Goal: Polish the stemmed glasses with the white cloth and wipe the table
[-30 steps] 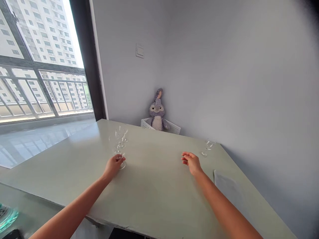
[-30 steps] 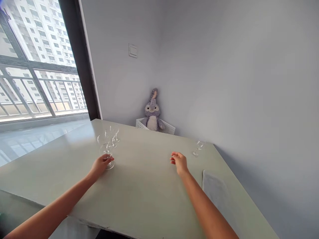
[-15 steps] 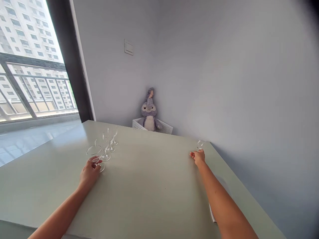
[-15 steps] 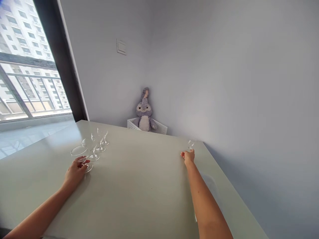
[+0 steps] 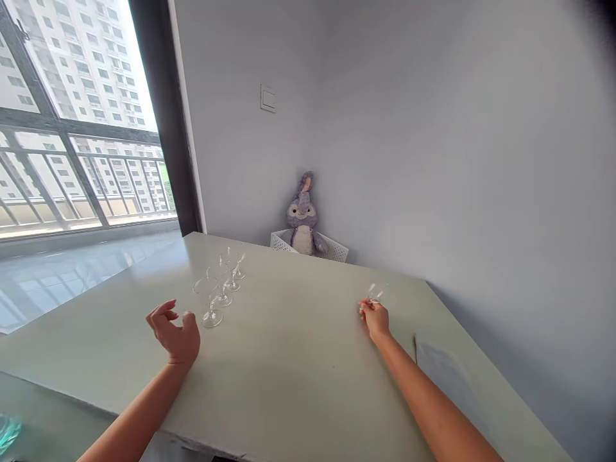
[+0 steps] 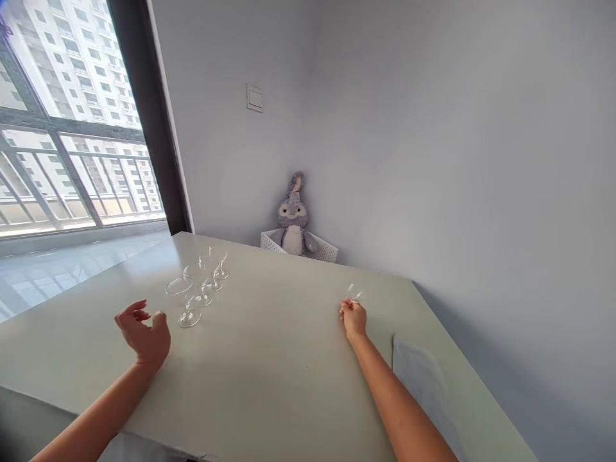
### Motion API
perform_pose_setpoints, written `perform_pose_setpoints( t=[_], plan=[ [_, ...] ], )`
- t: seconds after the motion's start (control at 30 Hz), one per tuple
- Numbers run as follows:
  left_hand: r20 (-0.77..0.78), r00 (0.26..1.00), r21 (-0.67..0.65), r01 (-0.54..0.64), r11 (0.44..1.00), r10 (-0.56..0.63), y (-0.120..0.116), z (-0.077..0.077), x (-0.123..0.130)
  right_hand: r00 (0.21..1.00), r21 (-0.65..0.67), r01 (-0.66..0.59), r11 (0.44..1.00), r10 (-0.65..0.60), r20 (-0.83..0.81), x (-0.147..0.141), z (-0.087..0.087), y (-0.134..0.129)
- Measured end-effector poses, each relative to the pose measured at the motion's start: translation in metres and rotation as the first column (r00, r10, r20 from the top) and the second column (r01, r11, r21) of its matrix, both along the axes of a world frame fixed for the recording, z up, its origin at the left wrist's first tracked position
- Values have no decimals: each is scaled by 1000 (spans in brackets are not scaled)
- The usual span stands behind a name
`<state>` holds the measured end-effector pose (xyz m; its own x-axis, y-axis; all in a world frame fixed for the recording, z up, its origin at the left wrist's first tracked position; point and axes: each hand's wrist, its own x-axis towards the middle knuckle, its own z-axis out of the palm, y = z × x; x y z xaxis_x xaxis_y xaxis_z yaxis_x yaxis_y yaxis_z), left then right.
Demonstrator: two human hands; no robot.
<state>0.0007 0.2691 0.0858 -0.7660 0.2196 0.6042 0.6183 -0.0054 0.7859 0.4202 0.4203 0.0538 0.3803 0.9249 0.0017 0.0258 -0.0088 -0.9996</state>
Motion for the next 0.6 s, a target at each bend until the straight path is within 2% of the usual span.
perform_pose_setpoints(
  t=[0.07, 0.1, 0.13, 0.2, 0.23, 0.27, 0.33, 0.4, 0.47, 0.53, 0.6],
  plan=[
    [-76, 987, -8, 141, 990, -141, -7, 5, 26, 992, 9, -126, 992, 126, -14, -30, 2, -25],
    [-70, 960, -64, 265, 962, -270, -10, 6, 43, 981, 9, -193, 981, 193, -21, -47, 3, -38],
    [-32, 909, -142, 407, 902, -416, -12, 6, 59, 966, 10, -257, 966, 257, -27, -63, 5, -52],
    [96, 735, -305, 663, 683, -671, -14, 5, 92, 922, 11, -386, 922, 387, -38, -96, 10, -79],
    [161, 661, -345, 734, 585, -733, -15, 3, 106, 872, 14, -487, 873, 487, -45, -111, 14, -91],
    [216, 604, -364, 779, 511, -767, -15, 1, 119, 829, 12, -557, 830, 557, -50, -124, 17, -103],
    [303, 537, -365, 828, 425, -787, -16, -3, 136, 755, 25, -653, 757, 653, -57, -147, 23, -122],
    [388, 507, -327, 856, 400, -770, -17, -5, 143, 709, 48, -702, 710, 704, -41, -162, 26, -135],
    [472, 486, -280, 874, 398, -736, -19, -8, 139, 677, 61, -734, 676, 736, -6, -172, 28, -143],
    [522, 492, -269, 870, 413, -697, -21, -10, 127, 652, 46, -758, 651, 758, 18, -175, 29, -146],
    [530, 539, -293, 841, 456, -655, -24, -13, 108, 643, 15, -766, 643, 766, 22, -172, 33, -148]
  ],
)
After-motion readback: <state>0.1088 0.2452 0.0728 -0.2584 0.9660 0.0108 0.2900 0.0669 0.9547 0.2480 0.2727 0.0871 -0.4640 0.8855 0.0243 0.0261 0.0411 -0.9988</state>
